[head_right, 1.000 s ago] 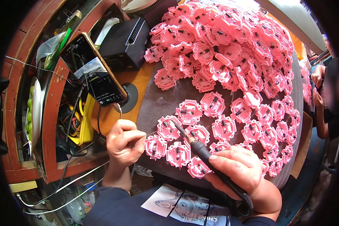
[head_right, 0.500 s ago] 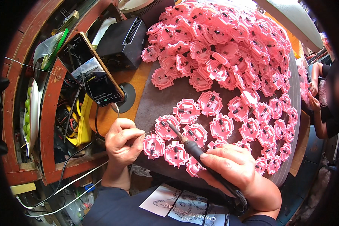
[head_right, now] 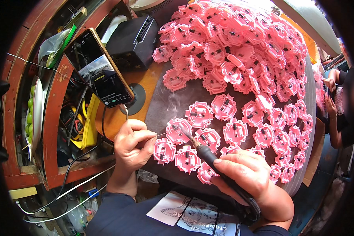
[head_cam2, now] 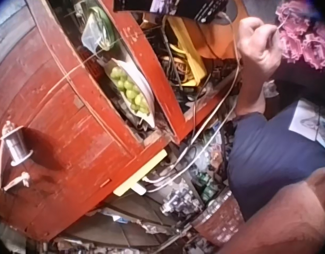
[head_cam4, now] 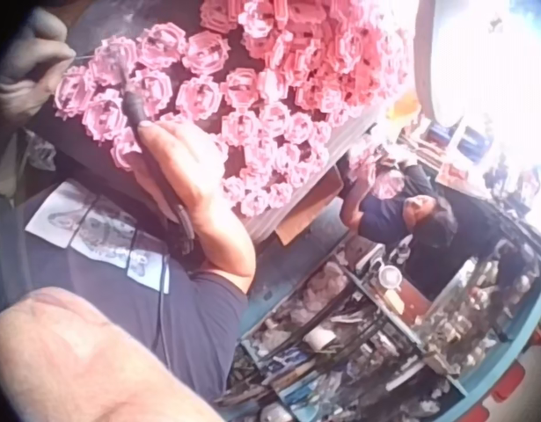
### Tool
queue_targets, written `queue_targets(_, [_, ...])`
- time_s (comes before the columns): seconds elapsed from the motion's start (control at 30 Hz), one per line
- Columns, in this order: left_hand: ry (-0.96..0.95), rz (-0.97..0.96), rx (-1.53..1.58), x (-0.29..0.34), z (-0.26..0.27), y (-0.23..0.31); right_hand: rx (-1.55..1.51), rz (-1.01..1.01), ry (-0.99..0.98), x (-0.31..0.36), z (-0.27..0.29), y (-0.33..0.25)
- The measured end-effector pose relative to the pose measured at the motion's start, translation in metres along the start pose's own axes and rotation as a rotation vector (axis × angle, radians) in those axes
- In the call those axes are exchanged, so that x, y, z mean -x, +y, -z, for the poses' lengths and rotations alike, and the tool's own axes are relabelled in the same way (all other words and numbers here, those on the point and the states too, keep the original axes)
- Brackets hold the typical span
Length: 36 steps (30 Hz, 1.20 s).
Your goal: The person uses a soldering iron to attach small components to pink plastic pieces on a workbench. They repeatedly pick up a piece, apply solder, and place it back among many similar items.
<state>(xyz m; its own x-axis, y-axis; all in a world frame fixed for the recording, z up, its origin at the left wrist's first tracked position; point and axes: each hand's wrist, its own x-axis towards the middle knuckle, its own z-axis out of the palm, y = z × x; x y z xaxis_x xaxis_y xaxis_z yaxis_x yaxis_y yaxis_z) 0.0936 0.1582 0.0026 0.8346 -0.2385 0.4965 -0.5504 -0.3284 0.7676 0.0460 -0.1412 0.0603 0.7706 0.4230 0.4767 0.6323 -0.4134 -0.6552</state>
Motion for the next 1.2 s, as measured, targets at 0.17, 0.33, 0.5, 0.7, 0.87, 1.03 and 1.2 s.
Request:
queue_targets(0.17, [0.018,-0.006,0.004,0.001,0.0,0.001,0.01,-0.007,0.033,0.0,0.001,-0.002])
queue_targets(0.33, [0.011,-0.006,0.028,0.0,-0.001,0.001,0.01,-0.015,0.015,0.0,0.001,-0.004])
queue_targets(0.5, [0.001,-0.037,0.017,-0.001,-0.001,-0.001,0.006,-0.009,0.013,0.001,0.0,-0.002])
queue_targets(0.7, [0.01,-0.014,0.005,0.002,-0.001,0.0,0.008,0.005,0.035,0.003,0.001,-0.001])
queue_targets(0.87, [0.041,-0.03,-0.005,-0.001,0.0,0.004,0.093,0.001,0.153,0.016,0.012,0.001])
queue_targets(1.03, [0.056,-0.054,-0.043,0.0,-0.001,0.007,0.167,-0.026,0.196,0.023,0.014,0.003])
queue_targets(1.2, [0.007,-0.071,-0.066,-0.001,-0.002,0.007,0.149,-0.021,0.163,0.021,0.013,0.005])
